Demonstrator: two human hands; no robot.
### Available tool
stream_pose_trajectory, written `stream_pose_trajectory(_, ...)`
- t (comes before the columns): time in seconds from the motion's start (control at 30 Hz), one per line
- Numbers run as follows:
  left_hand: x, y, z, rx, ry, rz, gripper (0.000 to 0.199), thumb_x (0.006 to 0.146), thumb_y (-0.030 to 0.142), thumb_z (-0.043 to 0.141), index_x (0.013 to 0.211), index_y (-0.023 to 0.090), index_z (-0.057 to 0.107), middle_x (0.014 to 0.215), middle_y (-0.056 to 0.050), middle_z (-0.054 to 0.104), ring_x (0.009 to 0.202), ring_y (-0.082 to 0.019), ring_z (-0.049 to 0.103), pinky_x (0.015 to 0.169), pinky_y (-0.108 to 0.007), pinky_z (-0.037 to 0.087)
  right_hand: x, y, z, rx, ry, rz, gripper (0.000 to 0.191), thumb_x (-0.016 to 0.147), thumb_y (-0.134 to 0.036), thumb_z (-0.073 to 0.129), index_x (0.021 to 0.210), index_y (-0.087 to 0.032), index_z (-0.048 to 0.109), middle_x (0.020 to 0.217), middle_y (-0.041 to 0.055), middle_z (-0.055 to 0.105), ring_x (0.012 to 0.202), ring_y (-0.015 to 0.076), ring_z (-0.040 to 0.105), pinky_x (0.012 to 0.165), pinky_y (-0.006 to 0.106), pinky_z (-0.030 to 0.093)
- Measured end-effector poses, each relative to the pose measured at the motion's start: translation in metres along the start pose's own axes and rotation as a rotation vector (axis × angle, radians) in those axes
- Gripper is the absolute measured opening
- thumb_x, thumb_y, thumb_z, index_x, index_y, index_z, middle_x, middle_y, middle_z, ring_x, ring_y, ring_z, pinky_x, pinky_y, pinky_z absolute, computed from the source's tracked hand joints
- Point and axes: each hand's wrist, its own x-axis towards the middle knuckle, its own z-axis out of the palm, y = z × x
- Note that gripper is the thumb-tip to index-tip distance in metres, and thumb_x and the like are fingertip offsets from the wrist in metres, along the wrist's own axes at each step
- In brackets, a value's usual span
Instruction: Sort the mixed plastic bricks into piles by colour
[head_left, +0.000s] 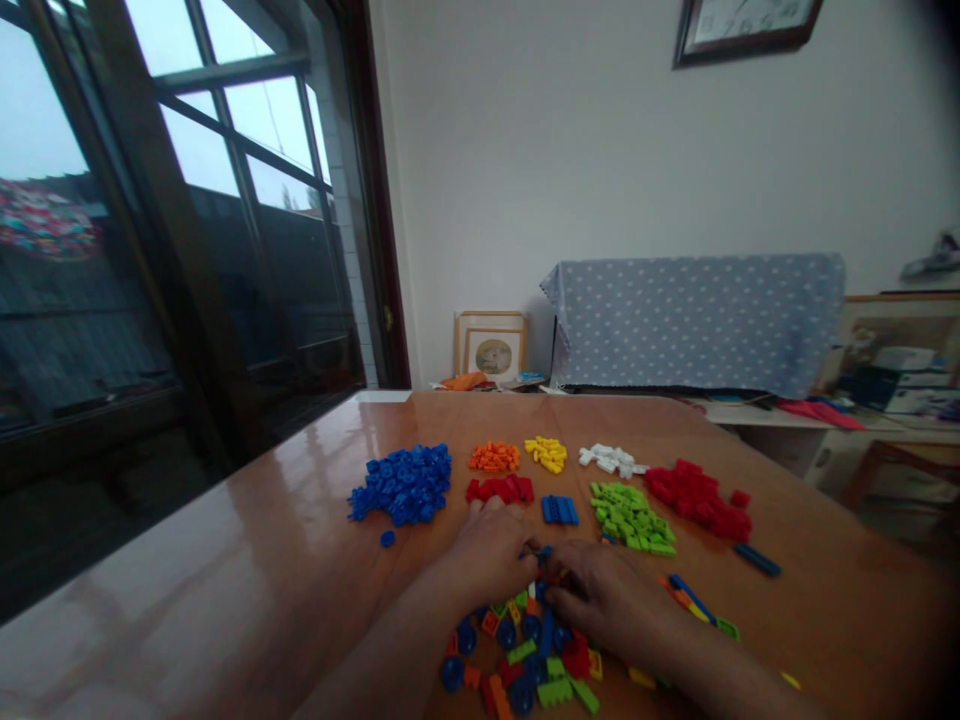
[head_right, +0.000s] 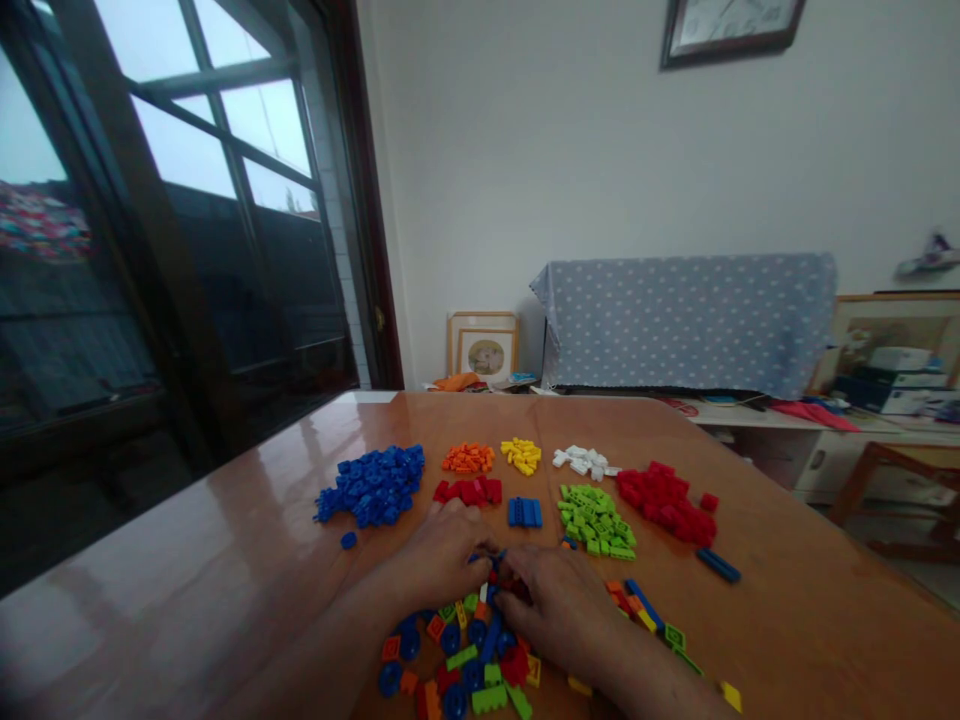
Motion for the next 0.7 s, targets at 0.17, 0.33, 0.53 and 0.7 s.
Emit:
stream_pose_trajectory(0.17, 0.002, 0.001, 0.002, 0.002, -0.022, -0.011, 0.02, 0.08, 0.032, 0.056, 0.088, 0.027, 0.074, 0.097, -0.007, 0.066, 0.1, -0.028, 0.053, 0.089, -0.044, 0.04, 0.001, 0.001, 0.002, 0.003, 0.011, 0.013, 0.017, 0.084, -0.039, 0.059, 0.091, -0.026, 0.067, 0.084, -0.0009, 0.072, 0.076, 0.0183, 0.064, 0.061, 0.025, 0.029)
stream_pose_trajectory(0.33, 0.002, 0.0, 0.001, -0.114, -0.011, -0.051, 0.014, 0.075, 0.025, 0.061, 0.086, 0.026, 0.07, 0.095, -0.002, 0.069, 0.098, -0.024, 0.055, 0.088, -0.038, 0.04, 0.001, 0.001, 0.003, -0.011, 0.007, 0.009, 0.013, 0.083, -0.028, 0.054, 0.087, -0.025, 0.066, 0.082, -0.0015, 0.072, 0.072, 0.016, 0.063, 0.059, 0.025, 0.027)
stream_pose_trajectory(0.53, 0.002, -0.016, -0.013, -0.218, 0.142, -0.192, 0.013, 0.077, 0.024, 0.061, 0.088, 0.024, 0.068, 0.091, 0.0, 0.071, 0.094, -0.02, 0.059, 0.085, -0.032, 0.039, 0.0, -0.002, 0.002, -0.005, 0.025, 0.006, 0.018, 0.087, -0.03, 0.05, 0.087, -0.025, 0.067, 0.08, -0.0008, 0.072, 0.072, 0.0165, 0.063, 0.062, 0.025, 0.031)
stream_pose_trajectory(0.7, 0.0, -0.049, -0.026, -0.184, 0.349, -0.386, 0.015, 0.082, 0.027, 0.057, 0.091, 0.026, 0.069, 0.093, 0.0, 0.072, 0.097, -0.021, 0.059, 0.085, -0.032, 0.038, 0.0, 0.003, 0.003, 0.05, 0.026, 0.032, 0.023, 0.089, -0.036, 0.049, 0.094, -0.027, 0.069, 0.088, 0.0004, 0.074, 0.081, 0.0195, 0.067, 0.069, 0.027, 0.04)
